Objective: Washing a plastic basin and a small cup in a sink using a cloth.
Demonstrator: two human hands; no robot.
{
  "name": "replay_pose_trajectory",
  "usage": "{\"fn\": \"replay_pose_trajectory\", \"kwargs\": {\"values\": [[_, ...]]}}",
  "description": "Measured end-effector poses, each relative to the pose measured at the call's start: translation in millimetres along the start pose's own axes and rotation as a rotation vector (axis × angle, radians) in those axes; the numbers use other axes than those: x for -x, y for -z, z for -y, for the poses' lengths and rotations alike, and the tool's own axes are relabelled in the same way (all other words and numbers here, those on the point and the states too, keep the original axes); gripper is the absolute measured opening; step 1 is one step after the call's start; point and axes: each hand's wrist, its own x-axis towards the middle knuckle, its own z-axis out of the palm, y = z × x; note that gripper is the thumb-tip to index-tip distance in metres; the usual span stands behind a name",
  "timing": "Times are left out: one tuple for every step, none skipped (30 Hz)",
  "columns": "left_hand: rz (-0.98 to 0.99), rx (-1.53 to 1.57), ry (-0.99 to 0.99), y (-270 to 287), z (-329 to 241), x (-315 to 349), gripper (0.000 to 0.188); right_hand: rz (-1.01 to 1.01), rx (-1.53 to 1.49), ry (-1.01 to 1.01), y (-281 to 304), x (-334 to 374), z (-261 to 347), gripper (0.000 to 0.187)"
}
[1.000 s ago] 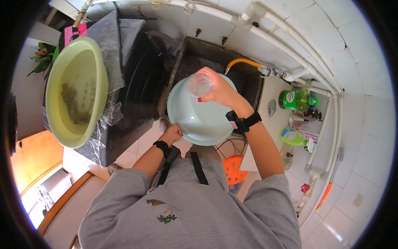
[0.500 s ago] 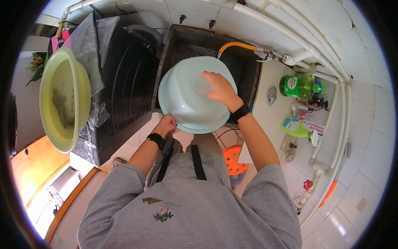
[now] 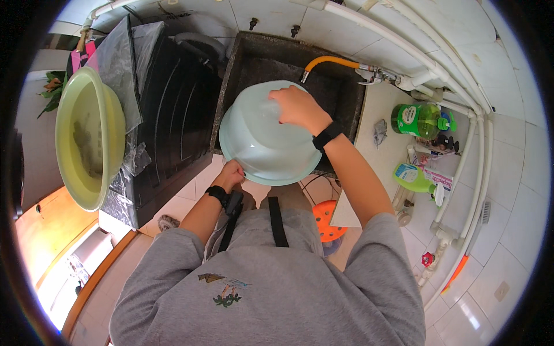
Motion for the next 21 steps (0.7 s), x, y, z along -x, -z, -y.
{"fn": "replay_pose_trajectory", "kwargs": {"values": [[0.049,0.030,-0.008,4.6,1.2,-5.1,0.035,0.029,0.026,-0.014,-0.3,4.0,-6.1,0.045],[0.050,0.030,-0.005,8.4,3.2,-10.3,0.035,0.031,0.027,-0.016,-2.0,7.6,-13.9,0.045],[0.040,0.022,0.021,12.8,4.5,-14.9,0.034,0.056,0.045,-0.024,-4.8,11.1,-22.7,0.046],[0.033,0.010,0.053,10.8,5.5,-15.8,0.034,0.082,0.066,-0.040,-8.2,17.8,-33.8,0.046],[0.026,0.016,0.045,19.6,3.1,-18.9,0.034,0.081,0.062,-0.029,-10.0,20.1,-38.3,0.046],[0.009,0.015,0.043,30.2,-1.7,-20.9,0.033,0.050,0.134,-0.122,-11.8,21.3,-41.7,0.045],[-0.007,0.017,0.039,38.7,-5.4,-21.2,0.032,0.019,0.207,-0.213,-13.6,21.5,-44.7,0.043],[0.007,0.006,0.057,19.2,-3.4,-12.0,0.032,0.022,0.216,-0.237,-15.6,33.3,-59.0,0.043],[0.017,0.002,0.071,-20.0,0.6,8.3,0.027,-0.032,0.364,-0.425,-16.2,55.7,-80.4,0.043],[0.003,0.021,0.054,-37.6,-2.6,26.6,0.023,-0.090,0.500,-0.568,-15.3,62.3,-88.0,0.043],[-0.001,0.030,0.042,-35.9,-5.5,29.7,0.023,-0.106,0.364,-0.618,-9.0,60.5,-83.2,0.048],[0.006,0.065,0.044,-35.3,-7.4,32.3,0.024,-0.109,0.366,-0.606,-5.7,58.6,-82.4,0.048],[0.021,0.099,0.050,-36.3,-6.1,31.1,0.024,-0.169,0.068,-0.585,1.2,58.4,-80.5,0.052],[0.040,0.132,0.060,-39.0,-4.1,29.1,0.025,-0.225,-0.226,-0.558,7.7,57.8,-78.8,0.057],[0.064,0.162,0.074,-43.3,-1.8,26.3,0.026,-0.185,-0.464,-0.614,13.9,54.1,-77.5,0.059],[0.084,0.197,0.086,-44.2,0.4,20.8,0.027,-0.185,-0.450,-0.611,21.5,47.2,-64.0,0.059],[0.082,0.226,0.060,-26.9,-0.1,3.7,0.027,-0.218,-0.516,-0.434,30.4,27.0,-32.4,0.058],[0.117,0.226,0.056,9.6,-4.4,-20.5,0.033,-0.228,-0.594,-0.219,38.3,-4.0,13.7,0.056],[0.157,0.217,0.068,37.1,-7.1,-34.1,0.039,-0.208,-0.526,-0.098,45.9,-25.1,59.2,0.055],[0.172,0.235,0.067,33.9,-0.2,-34.7,0.039,-0.209,-0.435,-0.025,55.7,-31.1,94.1,0.054],[0.322,-0.322,-0.384,25.2,10.0,-28.2,0.025,-0.231,-0.438,0.019,59.4,-36.4,127.8,0.053]]}}
